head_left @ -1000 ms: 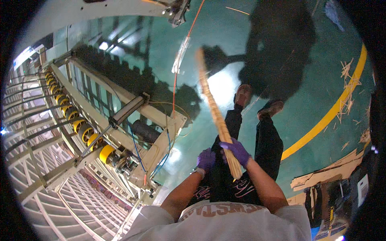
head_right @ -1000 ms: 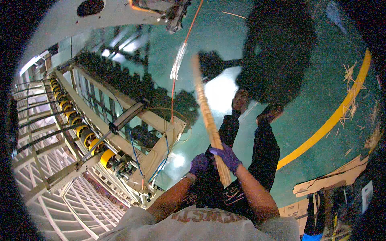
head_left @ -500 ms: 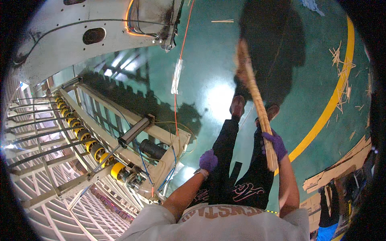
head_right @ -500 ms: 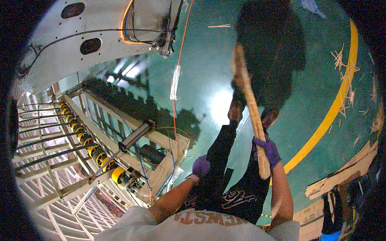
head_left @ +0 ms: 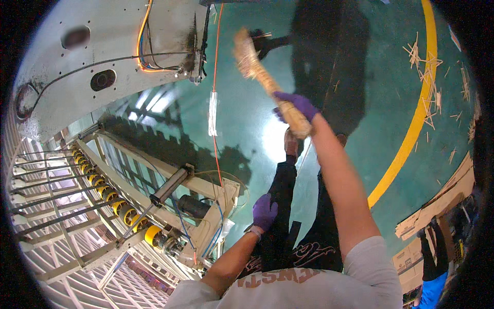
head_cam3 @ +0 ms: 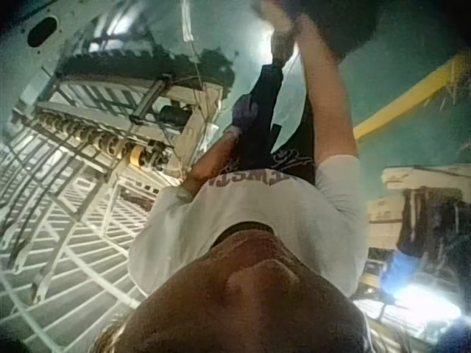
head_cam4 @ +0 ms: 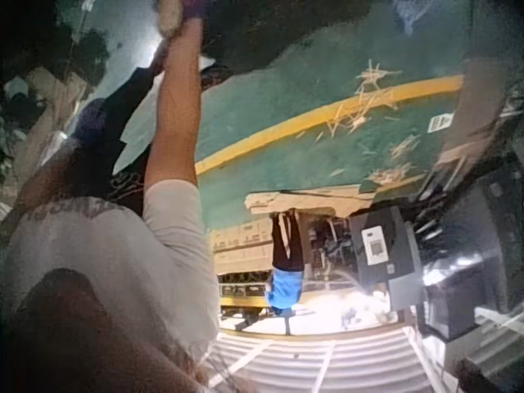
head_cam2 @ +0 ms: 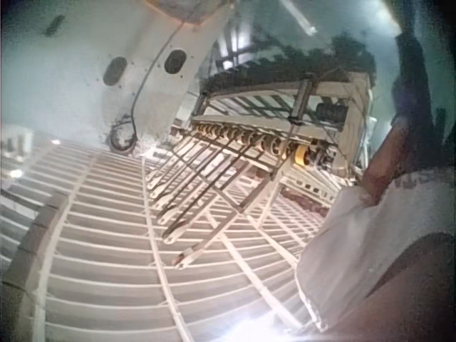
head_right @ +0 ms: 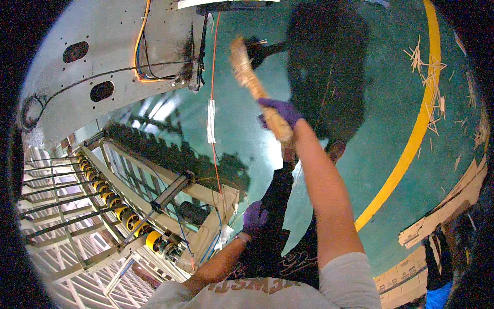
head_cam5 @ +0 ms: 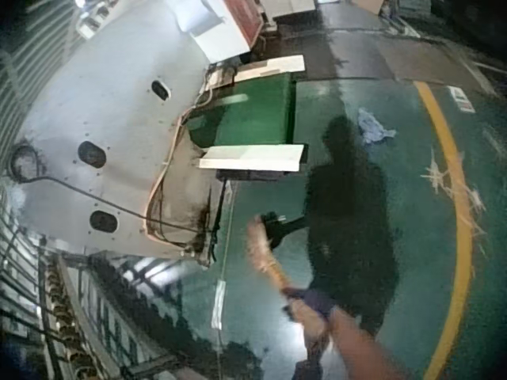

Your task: The person sweeps scattered wooden sticks and debris on a factory floor using a traditional straw broom. They gather the debris into a pile near a large industrial machine and continue sweeping around the equipment base.

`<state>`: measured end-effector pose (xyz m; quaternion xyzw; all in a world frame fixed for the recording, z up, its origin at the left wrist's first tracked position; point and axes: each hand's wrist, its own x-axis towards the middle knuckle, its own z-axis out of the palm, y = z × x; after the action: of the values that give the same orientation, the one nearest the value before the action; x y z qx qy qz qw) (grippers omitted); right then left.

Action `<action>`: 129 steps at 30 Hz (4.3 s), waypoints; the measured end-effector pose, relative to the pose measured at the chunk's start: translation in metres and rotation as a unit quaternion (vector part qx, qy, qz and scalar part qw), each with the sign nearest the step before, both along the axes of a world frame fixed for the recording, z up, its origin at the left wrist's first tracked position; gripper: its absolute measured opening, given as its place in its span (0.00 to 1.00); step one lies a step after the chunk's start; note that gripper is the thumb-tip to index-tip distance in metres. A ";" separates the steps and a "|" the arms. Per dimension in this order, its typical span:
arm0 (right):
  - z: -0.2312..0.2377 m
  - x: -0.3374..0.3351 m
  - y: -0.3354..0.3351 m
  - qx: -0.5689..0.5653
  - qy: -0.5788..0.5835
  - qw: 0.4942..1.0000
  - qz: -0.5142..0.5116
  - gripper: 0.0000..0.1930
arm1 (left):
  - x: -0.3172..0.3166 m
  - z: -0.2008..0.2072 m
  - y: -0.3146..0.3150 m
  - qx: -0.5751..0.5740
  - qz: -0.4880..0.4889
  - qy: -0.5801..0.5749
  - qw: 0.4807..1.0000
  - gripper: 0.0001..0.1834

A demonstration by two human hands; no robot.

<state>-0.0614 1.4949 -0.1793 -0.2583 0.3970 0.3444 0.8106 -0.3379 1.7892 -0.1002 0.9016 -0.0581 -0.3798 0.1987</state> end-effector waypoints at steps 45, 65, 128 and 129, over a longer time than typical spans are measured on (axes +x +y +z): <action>0.032 0.238 0.072 0.049 0.033 0.997 -0.051 0.28 | 0.368 0.032 -0.022 -0.104 -0.176 -0.133 0.970 0.20; 0.075 0.186 0.119 0.073 0.064 0.983 -0.155 0.26 | 0.363 0.013 0.039 -0.084 -0.136 -0.097 0.982 0.19; 0.173 -0.190 -0.068 -0.131 0.172 0.959 -0.183 0.23 | 0.307 0.014 -0.006 -0.024 -0.299 0.009 0.954 0.21; 0.172 -0.194 -0.067 -0.099 0.172 0.969 -0.146 0.24 | 0.302 0.019 -0.016 -0.024 -0.305 -0.005 0.952 0.21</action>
<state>-0.2555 1.4281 -0.0073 -0.2129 0.5964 0.2203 0.7419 -0.0360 1.7730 -0.0813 0.8377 -0.3405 -0.4163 0.0949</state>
